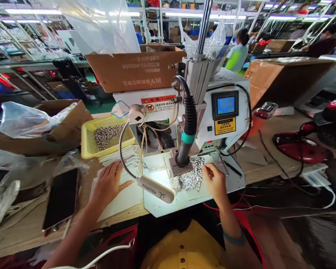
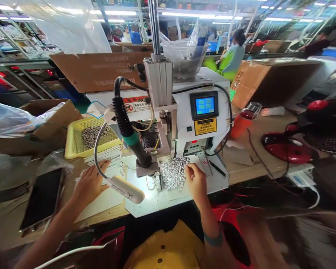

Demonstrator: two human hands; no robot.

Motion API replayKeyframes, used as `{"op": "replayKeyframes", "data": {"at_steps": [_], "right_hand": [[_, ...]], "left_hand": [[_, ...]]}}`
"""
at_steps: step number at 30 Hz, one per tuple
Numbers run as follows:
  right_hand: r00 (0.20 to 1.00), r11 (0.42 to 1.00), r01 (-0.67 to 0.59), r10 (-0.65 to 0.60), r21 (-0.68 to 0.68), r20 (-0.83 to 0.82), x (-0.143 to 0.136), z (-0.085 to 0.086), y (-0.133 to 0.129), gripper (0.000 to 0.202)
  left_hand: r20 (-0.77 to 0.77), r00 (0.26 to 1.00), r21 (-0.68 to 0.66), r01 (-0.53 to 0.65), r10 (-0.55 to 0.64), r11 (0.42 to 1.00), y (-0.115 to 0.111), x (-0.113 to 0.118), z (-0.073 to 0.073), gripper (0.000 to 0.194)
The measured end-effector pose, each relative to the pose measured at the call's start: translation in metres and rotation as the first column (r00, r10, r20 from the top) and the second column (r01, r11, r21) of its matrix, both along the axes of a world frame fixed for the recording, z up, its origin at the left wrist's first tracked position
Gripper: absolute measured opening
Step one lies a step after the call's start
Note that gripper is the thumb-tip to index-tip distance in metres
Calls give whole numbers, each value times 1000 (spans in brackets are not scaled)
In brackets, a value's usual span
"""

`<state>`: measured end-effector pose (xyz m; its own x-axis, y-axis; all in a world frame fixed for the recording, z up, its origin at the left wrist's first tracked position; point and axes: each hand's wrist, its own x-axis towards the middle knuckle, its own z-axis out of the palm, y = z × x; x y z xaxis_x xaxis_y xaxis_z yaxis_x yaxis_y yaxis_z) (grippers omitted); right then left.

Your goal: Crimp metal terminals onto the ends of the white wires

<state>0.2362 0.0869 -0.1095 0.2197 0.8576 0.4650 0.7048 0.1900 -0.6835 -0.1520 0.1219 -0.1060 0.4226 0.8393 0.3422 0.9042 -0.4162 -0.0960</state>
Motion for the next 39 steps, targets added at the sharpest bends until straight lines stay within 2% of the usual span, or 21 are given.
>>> {"op": "replayKeyframes", "data": {"at_steps": [5,10,15,17,22,26,30,33,37,39], "right_hand": [[993,996,-60,67,-65,101,-3,0,-2,16],[979,994,-104,106,-17,172,-9,-4,-3,21],[967,993,-105,89,55,240,-8,-10,-1,33],[960,993,-112,96,46,262,-5,-13,0,36],[952,988,-156,147,10,269,3,-21,3,32],[942,970,-244,234,12,240,5,-21,7,26],[932,948,-317,311,0,187,10,-16,2,16],[949,958,-285,283,-4,142,17,-10,-3,13],[979,983,-176,180,-46,100,25,0,-9,12],[979,980,-173,181,-94,90,26,4,-10,12]], "left_hand": [[-37,997,42,-69,71,997,-16,8,3,61],[-52,985,-29,-168,167,985,-35,20,2,54],[-41,966,-91,-259,256,962,-33,22,4,57],[14,966,-107,-255,258,961,-32,24,9,54],[257,938,-103,-212,232,972,-24,37,21,25],[284,928,-149,-204,240,967,-15,44,26,15],[343,918,-161,-150,198,975,-12,42,24,16],[430,891,-101,-114,147,988,-13,38,18,18],[488,856,-24,-182,171,983,-16,34,10,17],[523,837,18,-202,163,979,-17,33,9,18]]}}
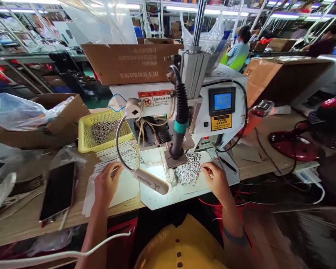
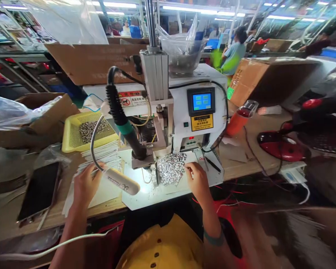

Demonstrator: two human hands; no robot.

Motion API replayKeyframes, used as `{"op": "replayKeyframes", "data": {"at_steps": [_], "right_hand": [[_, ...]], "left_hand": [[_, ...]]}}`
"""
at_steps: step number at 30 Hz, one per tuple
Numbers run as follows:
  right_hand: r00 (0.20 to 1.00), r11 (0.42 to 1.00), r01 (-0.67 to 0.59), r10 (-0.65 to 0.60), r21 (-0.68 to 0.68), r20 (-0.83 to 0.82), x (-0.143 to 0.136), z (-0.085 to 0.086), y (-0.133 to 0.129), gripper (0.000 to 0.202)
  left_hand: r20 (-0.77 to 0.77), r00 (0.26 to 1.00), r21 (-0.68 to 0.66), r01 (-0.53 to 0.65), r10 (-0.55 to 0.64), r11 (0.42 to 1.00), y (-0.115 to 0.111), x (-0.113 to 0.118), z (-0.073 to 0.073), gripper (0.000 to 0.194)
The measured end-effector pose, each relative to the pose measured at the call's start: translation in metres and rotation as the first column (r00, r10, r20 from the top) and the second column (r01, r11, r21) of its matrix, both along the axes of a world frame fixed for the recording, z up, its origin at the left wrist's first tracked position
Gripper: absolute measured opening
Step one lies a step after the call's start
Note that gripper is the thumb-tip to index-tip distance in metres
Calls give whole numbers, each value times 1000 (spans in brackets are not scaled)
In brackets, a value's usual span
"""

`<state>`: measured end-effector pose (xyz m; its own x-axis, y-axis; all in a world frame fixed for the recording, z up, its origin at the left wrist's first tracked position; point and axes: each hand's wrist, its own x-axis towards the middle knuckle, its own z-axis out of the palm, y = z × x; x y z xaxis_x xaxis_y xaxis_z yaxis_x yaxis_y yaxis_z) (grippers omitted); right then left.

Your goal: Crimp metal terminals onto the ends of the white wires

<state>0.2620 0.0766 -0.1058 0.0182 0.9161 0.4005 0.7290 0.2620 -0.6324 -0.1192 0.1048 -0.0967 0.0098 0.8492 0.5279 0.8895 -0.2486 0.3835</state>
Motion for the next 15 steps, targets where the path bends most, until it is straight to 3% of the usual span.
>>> {"op": "replayKeyframes", "data": {"at_steps": [5,10,15], "right_hand": [[1000,1000,5,-5,-26,8,-7,-4,0,14],[998,997,65,-65,31,4,-19,-12,0,20],[990,994,84,-75,71,-123,-24,-4,-3,16]], "left_hand": [[-20,1000,107,20,-18,994,-4,-2,6,21],[-145,980,6,137,-135,991,-27,14,14,26],[-79,982,-67,165,-171,984,-53,44,12,27]]}}
